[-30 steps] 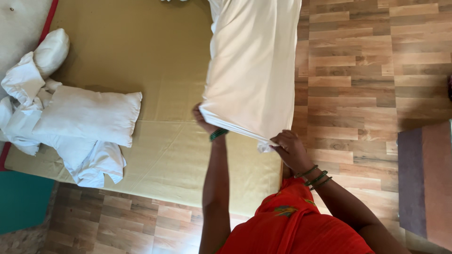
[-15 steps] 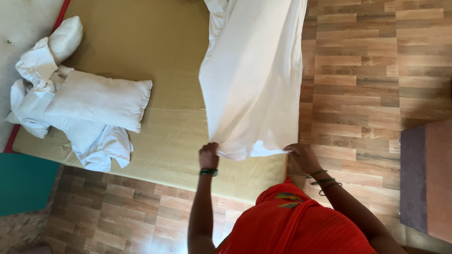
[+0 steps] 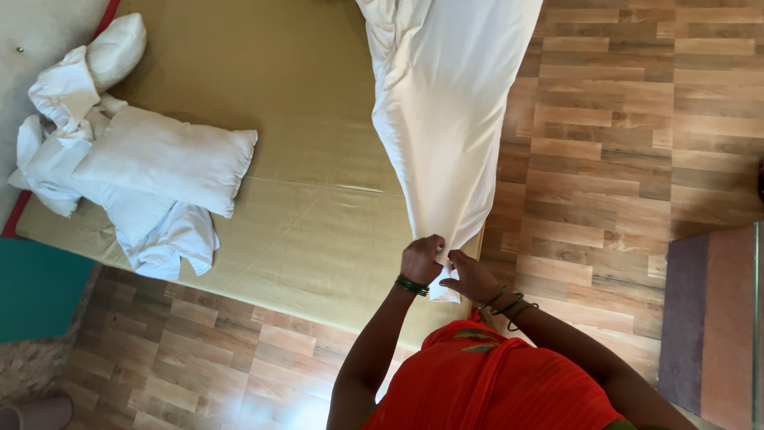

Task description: The person folds a large white sheet on a bed, smoothing it out and aligning the edges. They also move several white pillows to the side of the bed to clear the workspace before continuing to fold the sheet into a compact bundle.

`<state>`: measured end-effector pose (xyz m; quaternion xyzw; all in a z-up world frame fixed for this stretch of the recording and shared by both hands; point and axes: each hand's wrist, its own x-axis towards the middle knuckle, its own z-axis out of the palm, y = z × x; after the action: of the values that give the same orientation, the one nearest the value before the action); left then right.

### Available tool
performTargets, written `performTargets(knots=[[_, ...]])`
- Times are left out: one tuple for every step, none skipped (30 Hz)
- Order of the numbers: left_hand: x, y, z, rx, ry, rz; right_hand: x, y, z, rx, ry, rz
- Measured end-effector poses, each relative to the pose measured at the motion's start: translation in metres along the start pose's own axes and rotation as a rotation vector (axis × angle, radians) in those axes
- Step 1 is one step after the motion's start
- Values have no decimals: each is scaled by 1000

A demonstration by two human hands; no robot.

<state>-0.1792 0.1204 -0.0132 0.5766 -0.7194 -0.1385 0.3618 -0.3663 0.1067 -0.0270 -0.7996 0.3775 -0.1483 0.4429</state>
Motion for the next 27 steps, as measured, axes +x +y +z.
performTargets(knots=[[4, 6, 0, -28, -12, 33, 0, 2, 1, -2, 30, 43], [7, 11, -2, -55, -25, 66, 1, 3, 5, -5, 60, 85], [8, 15, -4, -62, -25, 60, 1, 5, 8, -6, 90, 128], [9, 17, -5, -68, -26, 55, 1, 7, 10, -12, 130, 109], [10, 17, -8, -74, -29, 50, 2, 9, 12, -16, 171, 92], [10, 14, -10, -52, -24, 62, 2, 9, 14, -21, 211, 75], [9, 10, -13, -31, -23, 74, 0, 6, 16, -16, 217, 64], [6, 4, -16, -11, -22, 87, -1, 1, 16, -11, 224, 52], [4, -5, -20, -5, -49, 96, -1, -8, 17, -6, 235, 41], [1, -16, -27, 0, -75, 106, -1, -18, 17, 23, 239, 48], [-2, -27, -33, 6, -105, 118, -2, -30, 16, 54, 245, 55], [-5, -38, -36, 19, -171, 124, -2, -44, 17, 85, 252, 62], [-10, -52, -39, 33, -238, 132, -1, -56, 22, 64, 269, 41], [-13, -67, -42, 49, -305, 141, -1, -67, 28, 42, 287, 20], [-16, -82, -42, 73, -350, 129, 1, -77, 36, 20, 302, 1], [-20, -97, -41, 97, -394, 118, 3, -85, 45, 25, 317, 22], [-22, -113, -40, 122, -438, 108, 4, -92, 52, 28, 333, 42], [-25, -130, -40, 129, -428, 108, 5, -97, 59, 31, 348, 63], [-27, -145, -40, 136, -416, 111, 6, -100, 64, 57, 352, 112], [-27, -160, -40, 144, -405, 114, 5, -103, 68, 84, 355, 160], [-29, -175, -41, 187, -369, 153, 2, -107, 75, 113, 351, 214], [-26, -191, -45, 228, -332, 193, 2, -111, 81, 101, 402, 191], [-25, -202, -47, 267, -287, 226, 2, -113, 82, 83, 444, 164], [-26, -210, -51, 305, -302, 183, -1, -115, 85, 64, 486, 137], [-22, -221, -58, 349, -311, 146, 2, -119, 88, 58, 496, 148], [-17, -230, -65, 350, -274, 158, 4, -122, 92, 52, 506, 159], [-15, -236, -72, 350, -239, 166, 5, -125, 96, 47, 512, 172]])
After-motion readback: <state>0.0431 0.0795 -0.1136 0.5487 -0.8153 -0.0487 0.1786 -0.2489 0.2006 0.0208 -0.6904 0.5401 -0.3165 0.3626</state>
